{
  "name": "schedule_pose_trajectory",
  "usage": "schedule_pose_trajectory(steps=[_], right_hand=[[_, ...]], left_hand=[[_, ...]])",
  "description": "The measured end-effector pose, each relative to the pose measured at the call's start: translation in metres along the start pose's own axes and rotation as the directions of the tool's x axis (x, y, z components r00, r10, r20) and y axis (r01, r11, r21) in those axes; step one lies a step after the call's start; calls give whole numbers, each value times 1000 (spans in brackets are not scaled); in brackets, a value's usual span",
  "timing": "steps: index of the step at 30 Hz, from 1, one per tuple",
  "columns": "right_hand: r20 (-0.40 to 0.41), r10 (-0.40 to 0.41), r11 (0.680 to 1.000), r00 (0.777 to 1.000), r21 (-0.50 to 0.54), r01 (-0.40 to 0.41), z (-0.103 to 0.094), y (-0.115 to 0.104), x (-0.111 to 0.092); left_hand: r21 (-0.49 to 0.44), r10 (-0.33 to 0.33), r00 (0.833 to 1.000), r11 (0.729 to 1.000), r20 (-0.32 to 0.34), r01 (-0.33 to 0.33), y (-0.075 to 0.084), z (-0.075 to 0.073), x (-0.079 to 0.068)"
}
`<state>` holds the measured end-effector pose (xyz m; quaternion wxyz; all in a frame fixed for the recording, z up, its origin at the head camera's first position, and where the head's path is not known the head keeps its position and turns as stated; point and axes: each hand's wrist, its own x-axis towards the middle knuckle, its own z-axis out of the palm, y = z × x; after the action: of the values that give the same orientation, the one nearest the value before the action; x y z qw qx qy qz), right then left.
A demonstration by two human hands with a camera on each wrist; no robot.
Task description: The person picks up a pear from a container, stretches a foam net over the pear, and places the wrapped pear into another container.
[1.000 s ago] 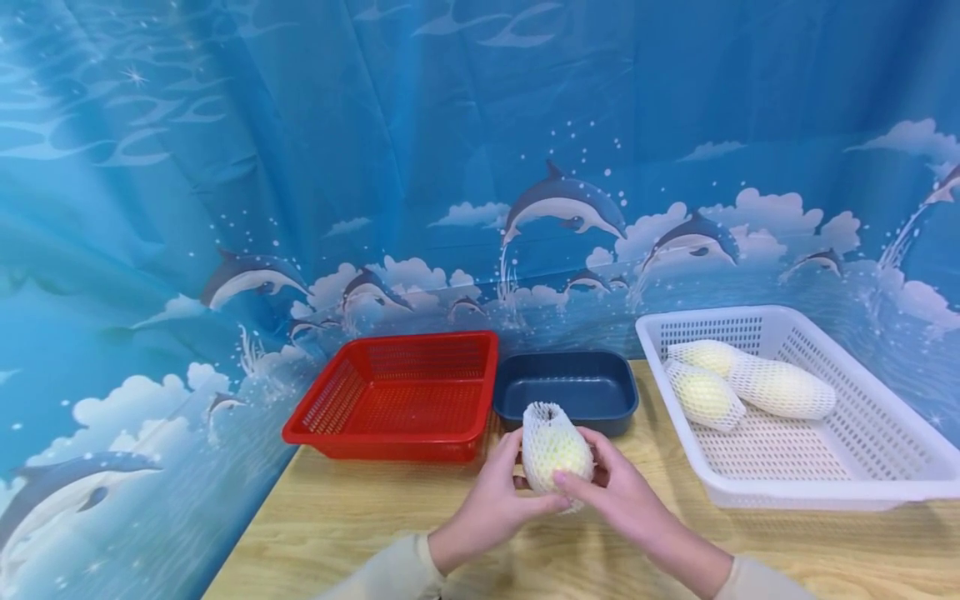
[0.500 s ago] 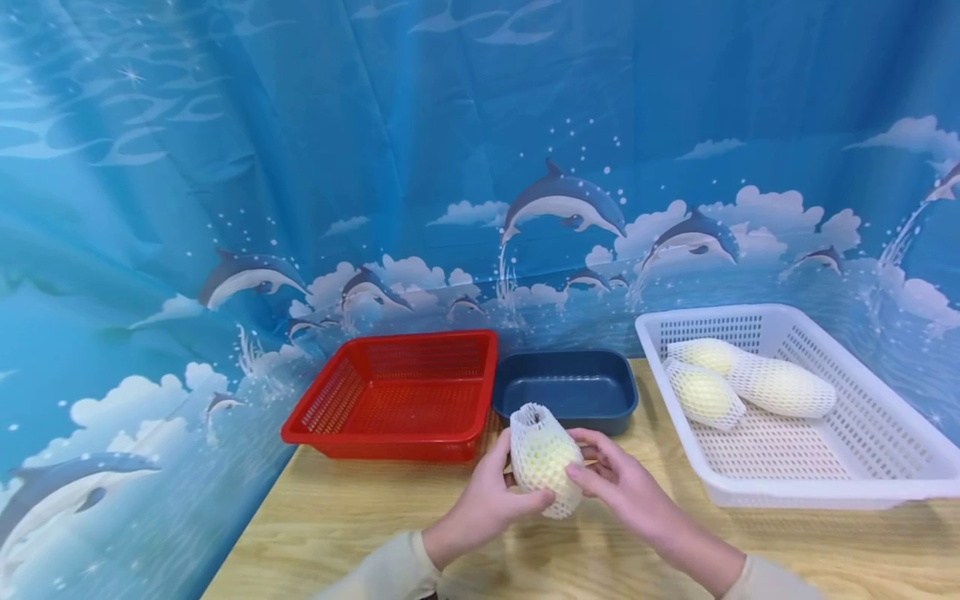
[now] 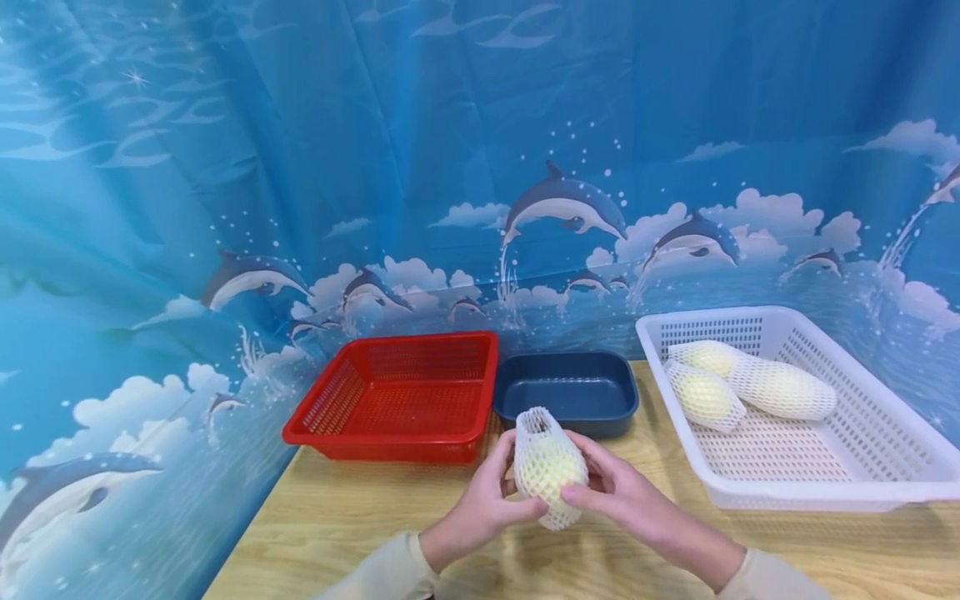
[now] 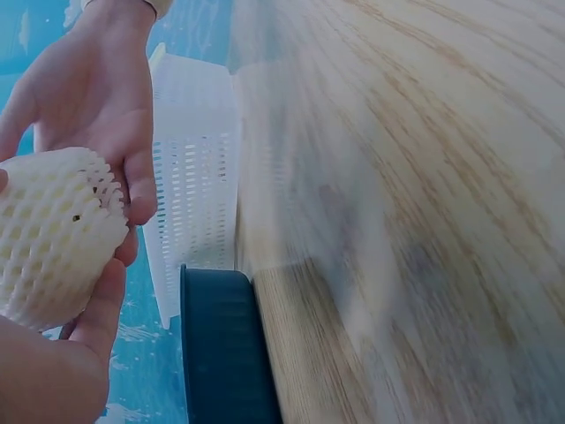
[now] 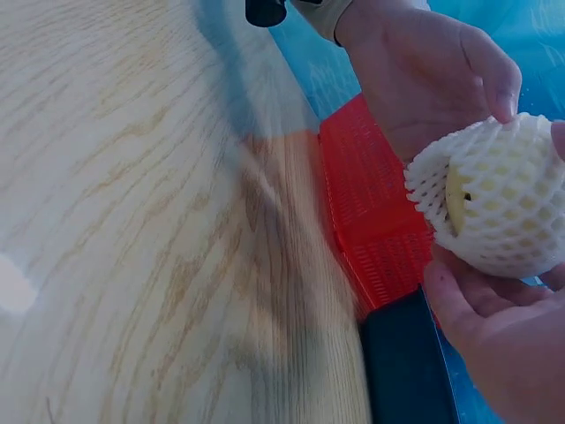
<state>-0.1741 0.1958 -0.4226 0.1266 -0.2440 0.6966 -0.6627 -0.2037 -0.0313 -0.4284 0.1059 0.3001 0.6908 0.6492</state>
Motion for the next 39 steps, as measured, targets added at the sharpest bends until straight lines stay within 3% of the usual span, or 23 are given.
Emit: schedule_pose_trajectory(steps=[5,10,15,19,26,34,39], right_hand=[[-79,-7,998,997,-59,2,2,1,-1],[-148,-17,996,989,-93,3,6,1,-2],[-206,-27,993,978,-119,2,12,0,-2],[-235,-19,995,972,-96,-4,15,-1,-2],[-196,-43,995,980,-97,25,10,3,-4],[-118,14,996,993,-83,-23,0,2,-5],[-25,-3,1000,1000,-30,2,0,1,-4]], left_hand=[[98,-2,1000,995,-27,5,0,1,-2],[228,22,999,974,-28,-15,3,4,-2],[250,3,1000,968,-24,3,7,7,-1],[264,-22,997,964,-69,39,9,11,-1],[287,-37,991,955,-126,72,10,12,-2],[161,-19,997,987,-73,31,7,6,-4],[129,9,999,992,-33,-5,6,4,-5]])
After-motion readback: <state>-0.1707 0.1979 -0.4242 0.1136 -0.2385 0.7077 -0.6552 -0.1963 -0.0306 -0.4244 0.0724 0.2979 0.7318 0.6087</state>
